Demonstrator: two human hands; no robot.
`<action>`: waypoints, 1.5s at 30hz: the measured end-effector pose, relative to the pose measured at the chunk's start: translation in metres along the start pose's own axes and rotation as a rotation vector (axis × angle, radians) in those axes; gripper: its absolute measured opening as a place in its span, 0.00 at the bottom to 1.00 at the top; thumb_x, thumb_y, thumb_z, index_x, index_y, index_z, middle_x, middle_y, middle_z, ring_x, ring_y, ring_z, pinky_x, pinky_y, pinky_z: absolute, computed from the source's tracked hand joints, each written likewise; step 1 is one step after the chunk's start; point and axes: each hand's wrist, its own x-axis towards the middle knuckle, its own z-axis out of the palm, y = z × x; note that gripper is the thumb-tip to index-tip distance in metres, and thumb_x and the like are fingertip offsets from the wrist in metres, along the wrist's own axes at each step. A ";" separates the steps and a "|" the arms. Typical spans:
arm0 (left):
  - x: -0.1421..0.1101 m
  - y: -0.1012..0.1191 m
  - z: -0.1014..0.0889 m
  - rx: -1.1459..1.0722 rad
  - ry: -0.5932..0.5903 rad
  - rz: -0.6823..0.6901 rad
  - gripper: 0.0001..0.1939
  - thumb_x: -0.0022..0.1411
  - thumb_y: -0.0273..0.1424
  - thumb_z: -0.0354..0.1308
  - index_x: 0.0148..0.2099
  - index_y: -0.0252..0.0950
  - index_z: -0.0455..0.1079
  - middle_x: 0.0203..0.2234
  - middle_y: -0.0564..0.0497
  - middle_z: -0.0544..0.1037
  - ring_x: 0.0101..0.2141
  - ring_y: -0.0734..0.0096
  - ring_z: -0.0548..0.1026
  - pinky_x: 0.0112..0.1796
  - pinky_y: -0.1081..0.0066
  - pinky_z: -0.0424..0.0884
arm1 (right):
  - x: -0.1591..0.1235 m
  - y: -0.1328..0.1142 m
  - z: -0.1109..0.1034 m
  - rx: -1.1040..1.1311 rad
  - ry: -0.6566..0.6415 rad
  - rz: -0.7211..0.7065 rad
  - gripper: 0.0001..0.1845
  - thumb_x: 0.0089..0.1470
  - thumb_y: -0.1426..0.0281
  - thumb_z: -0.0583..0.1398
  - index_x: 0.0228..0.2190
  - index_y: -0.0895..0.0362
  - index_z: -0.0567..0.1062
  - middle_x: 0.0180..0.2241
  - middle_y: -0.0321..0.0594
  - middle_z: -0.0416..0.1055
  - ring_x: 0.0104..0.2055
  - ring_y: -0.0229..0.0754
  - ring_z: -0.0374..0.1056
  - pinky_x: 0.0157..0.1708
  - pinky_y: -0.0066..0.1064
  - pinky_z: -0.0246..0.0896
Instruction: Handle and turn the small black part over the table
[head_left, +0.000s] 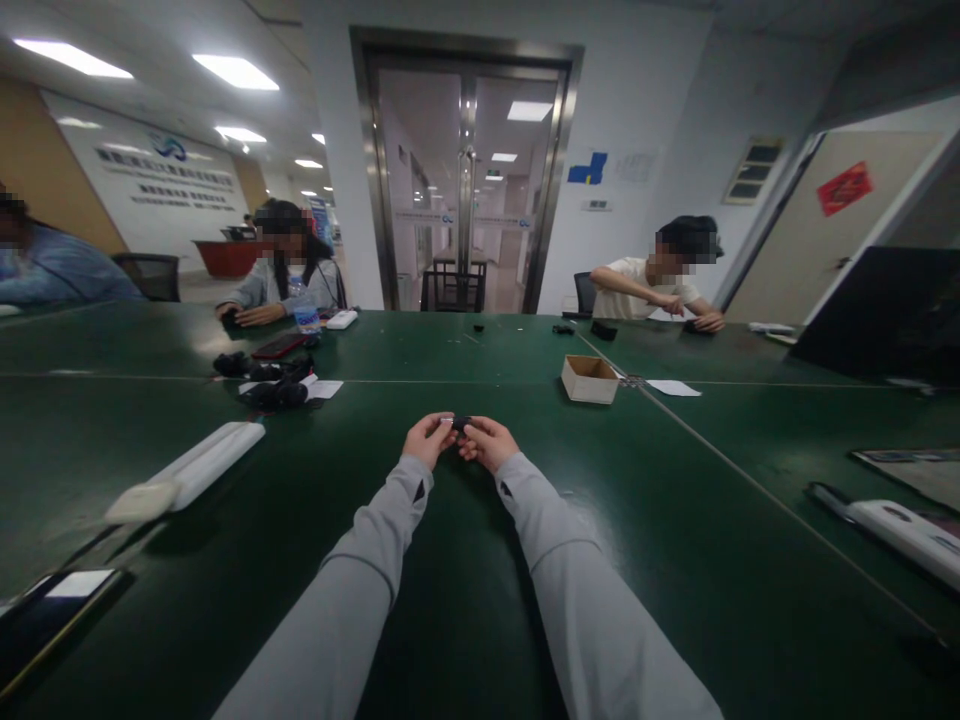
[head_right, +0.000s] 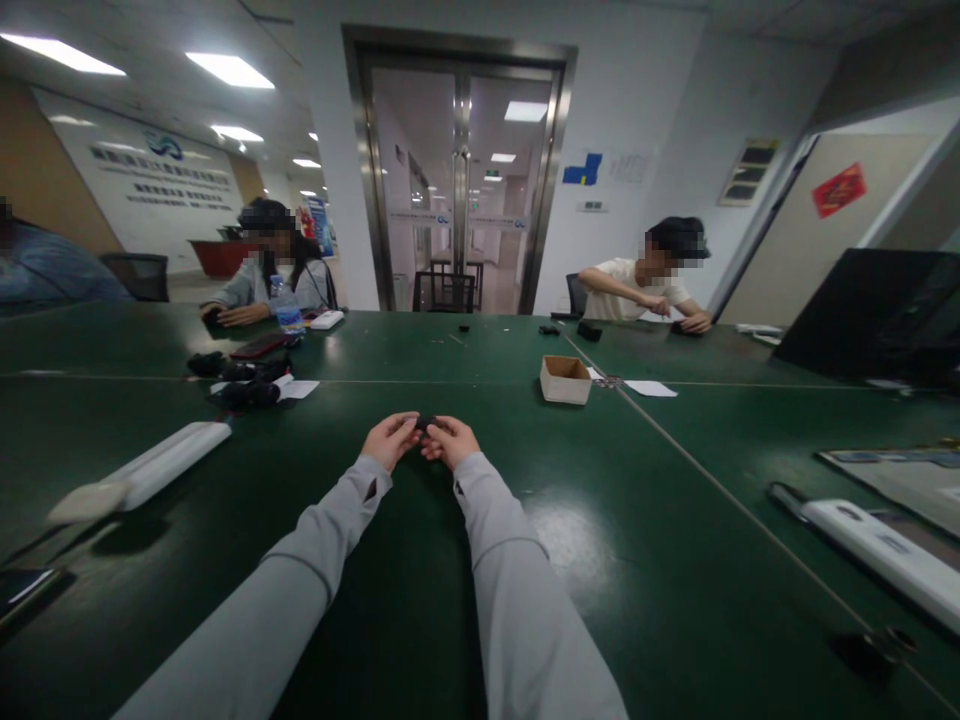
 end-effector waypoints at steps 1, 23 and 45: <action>0.002 0.000 -0.002 0.047 -0.023 0.000 0.22 0.35 0.36 0.67 0.34 0.31 0.68 0.24 0.52 0.71 0.24 0.78 0.71 0.25 0.77 0.69 | 0.000 0.000 -0.002 0.012 -0.011 -0.006 0.14 0.47 0.74 0.61 0.37 0.62 0.63 0.17 0.37 0.68 0.17 0.36 0.66 0.15 0.23 0.60; 0.001 0.001 -0.008 0.726 0.116 0.212 0.16 0.49 0.44 0.53 0.28 0.36 0.66 0.17 0.55 0.70 0.18 0.76 0.69 0.22 0.77 0.65 | 0.005 0.002 -0.007 -0.082 -0.054 -0.033 0.17 0.44 0.74 0.60 0.38 0.60 0.64 0.18 0.34 0.68 0.17 0.37 0.66 0.15 0.24 0.61; -0.010 0.014 -0.003 0.879 0.114 0.187 0.18 0.52 0.47 0.50 0.23 0.37 0.63 0.15 0.56 0.69 0.18 0.75 0.68 0.25 0.75 0.63 | 0.005 0.004 -0.007 -0.076 -0.076 -0.041 0.15 0.43 0.76 0.60 0.37 0.60 0.66 0.18 0.33 0.68 0.17 0.37 0.67 0.15 0.24 0.61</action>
